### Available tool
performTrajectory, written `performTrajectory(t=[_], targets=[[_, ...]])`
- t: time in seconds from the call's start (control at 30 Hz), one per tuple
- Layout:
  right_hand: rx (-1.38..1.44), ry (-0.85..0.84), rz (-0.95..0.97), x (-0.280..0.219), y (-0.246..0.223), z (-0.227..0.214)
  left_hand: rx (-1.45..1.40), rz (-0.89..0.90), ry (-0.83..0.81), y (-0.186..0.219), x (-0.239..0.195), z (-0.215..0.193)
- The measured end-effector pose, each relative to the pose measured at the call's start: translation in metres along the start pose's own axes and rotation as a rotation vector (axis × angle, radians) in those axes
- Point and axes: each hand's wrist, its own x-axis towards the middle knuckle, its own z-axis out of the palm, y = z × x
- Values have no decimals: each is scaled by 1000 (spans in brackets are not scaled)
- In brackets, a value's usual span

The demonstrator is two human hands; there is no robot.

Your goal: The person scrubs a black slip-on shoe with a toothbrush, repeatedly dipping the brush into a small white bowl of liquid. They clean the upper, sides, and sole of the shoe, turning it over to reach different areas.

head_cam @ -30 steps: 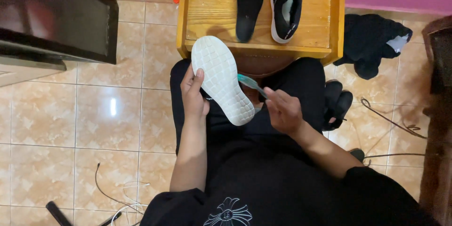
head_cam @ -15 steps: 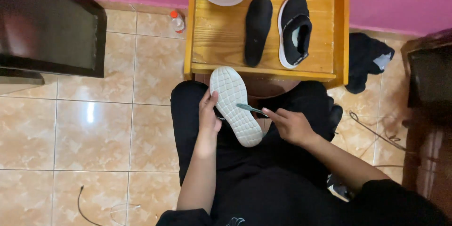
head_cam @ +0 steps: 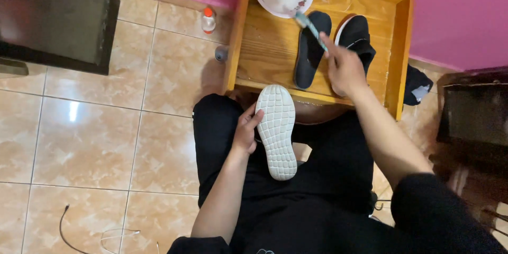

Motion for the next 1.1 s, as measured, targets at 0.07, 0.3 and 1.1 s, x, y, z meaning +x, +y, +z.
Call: performTrajectory(t=[0.07, 0.3, 1.1], targets=[[8, 11, 38, 47, 29, 12, 43, -28, -68, 15, -8, 7], [-239, -172, 285, 135, 28, 44, 75, -44, -143, 33, -18, 11], [-248, 96, 41, 110, 28, 72, -31, -41, -38, 16, -6, 9]])
